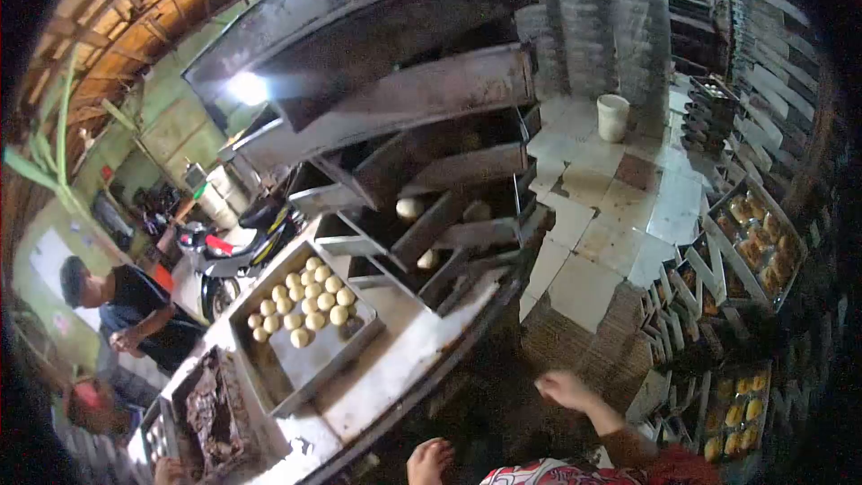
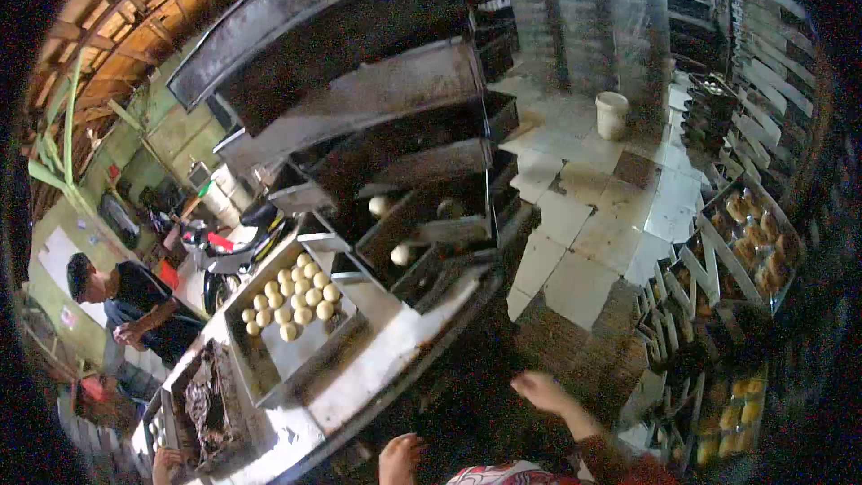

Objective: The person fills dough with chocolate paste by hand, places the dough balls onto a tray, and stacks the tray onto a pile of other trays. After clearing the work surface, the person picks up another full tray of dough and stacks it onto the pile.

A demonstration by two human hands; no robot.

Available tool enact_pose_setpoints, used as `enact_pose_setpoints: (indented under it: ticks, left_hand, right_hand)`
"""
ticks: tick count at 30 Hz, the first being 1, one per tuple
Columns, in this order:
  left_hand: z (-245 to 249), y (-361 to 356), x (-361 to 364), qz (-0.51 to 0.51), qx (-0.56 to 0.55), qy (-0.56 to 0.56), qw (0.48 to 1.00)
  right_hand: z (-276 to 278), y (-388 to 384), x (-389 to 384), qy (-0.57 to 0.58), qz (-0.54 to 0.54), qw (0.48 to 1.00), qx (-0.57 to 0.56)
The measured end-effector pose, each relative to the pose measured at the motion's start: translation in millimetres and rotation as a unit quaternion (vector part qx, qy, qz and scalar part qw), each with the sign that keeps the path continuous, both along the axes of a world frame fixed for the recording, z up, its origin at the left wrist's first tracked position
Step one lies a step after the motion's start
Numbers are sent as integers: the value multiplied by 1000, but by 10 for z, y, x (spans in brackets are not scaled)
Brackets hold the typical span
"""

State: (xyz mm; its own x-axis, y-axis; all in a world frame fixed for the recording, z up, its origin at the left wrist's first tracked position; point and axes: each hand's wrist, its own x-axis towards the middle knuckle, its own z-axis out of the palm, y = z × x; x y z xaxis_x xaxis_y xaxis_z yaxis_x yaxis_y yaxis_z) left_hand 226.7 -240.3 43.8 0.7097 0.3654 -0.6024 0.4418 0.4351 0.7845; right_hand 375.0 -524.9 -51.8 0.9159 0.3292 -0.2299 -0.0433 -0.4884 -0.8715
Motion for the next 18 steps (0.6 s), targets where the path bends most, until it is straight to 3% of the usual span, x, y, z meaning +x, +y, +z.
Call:
enact_pose_setpoints:
  ticks: [1,2,3,4,5,6,7,10,11,12,14,17,18]
  left_hand:
    - [0,-105,-17,-68,99,-17,993]
    - [182,-163,-69,-128,148,-22,980]
    - [312,-194,-135,-190,195,-33,962]
    - [245,-144,-201,-166,201,-65,963]
    - [183,-75,-250,-141,208,-99,963]
    - [461,-87,-297,-147,270,-66,949]
    - [299,44,-394,-87,241,-89,963]
    - [310,340,-871,44,187,-129,973]
    - [225,457,-1030,98,166,-112,975]
    - [131,590,-1240,114,177,-91,973]
    - [-18,841,-1673,160,188,-55,968]
    - [-26,972,-2136,215,240,29,946]
    - [-271,1112,-2323,215,243,44,945]
  right_hand:
    - [143,76,182,-75,48,996,-27]
    - [535,189,330,-67,36,997,27]
    - [558,247,637,-113,50,991,44]
    - [901,354,791,-109,-4,992,-58]
    - [732,411,1112,-173,-4,985,-21]
    - [1032,454,1270,-162,3,982,-92]
    - [1127,471,1453,-170,37,985,-19]
    - [1308,490,2037,-92,118,985,-83]
    - [1282,499,2155,-210,70,967,-126]
    - [1211,479,2283,-198,68,967,-142]
    - [1304,570,2206,-185,70,967,-159]
    - [2033,766,1768,-243,109,948,-173]
    - [2179,770,1802,-313,75,941,-107]
